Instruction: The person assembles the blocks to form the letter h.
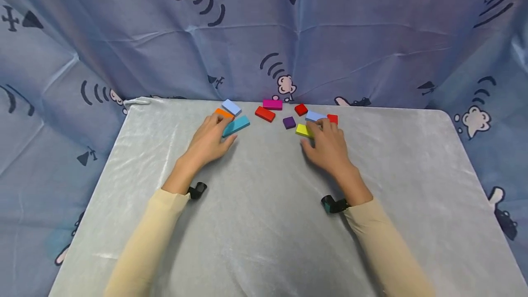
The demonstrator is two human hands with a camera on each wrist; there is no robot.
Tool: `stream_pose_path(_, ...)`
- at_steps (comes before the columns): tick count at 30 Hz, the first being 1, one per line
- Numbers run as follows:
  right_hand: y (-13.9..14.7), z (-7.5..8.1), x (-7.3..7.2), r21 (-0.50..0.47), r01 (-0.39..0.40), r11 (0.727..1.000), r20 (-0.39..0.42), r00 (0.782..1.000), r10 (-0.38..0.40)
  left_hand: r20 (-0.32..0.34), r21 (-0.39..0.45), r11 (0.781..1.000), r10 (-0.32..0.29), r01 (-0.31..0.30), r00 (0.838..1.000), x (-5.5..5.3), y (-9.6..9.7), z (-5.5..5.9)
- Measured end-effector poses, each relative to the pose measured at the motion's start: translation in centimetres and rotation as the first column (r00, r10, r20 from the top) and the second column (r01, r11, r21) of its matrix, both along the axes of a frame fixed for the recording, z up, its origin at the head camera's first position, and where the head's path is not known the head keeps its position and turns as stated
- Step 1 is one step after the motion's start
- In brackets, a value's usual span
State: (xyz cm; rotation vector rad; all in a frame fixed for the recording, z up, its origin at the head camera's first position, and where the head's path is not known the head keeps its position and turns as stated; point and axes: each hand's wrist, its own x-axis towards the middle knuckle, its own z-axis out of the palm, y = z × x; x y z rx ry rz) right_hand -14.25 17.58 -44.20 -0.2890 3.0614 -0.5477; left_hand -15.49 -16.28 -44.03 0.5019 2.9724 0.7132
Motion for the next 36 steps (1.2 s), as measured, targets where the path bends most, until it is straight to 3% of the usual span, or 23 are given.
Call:
stream_pose_path(4,-0.9,0.2,-0.5,0.054,0.054,0.997,0.009,0.998,-0.054,0.026,-0.016,1.0,-0.006,0.006,1.0,-0.9,0.5,0.2)
stream_pose_path(10,-2.1,0.2,-1.0,0.089,0.075,0.993,0.048,0.996,-0.079,0.066,-0.032,0.999,-0.008,0.01,0.998,-1.4,0.7,-0.2)
stream_pose_path(17,-2.5,0.0,-0.6,0.139,0.084,0.987,0.084,0.992,-0.096,0.019,-0.059,0.998,0.006,-0.005,1.0,-1.4,0.7,-1.0)
stream_pose_path(27,-2.4,-0.2,-0.1,0.087,0.098,0.991,0.072,0.992,-0.104,0.027,-0.034,0.999,-0.019,0.02,0.999,-2.6,1.4,-1.3)
stream_pose_path(36,-2.4,-0.4,0.4,-0.024,0.095,0.995,0.065,0.994,-0.093,0.025,-0.094,0.994,-0.048,0.05,0.999,-3.0,1.8,-0.9)
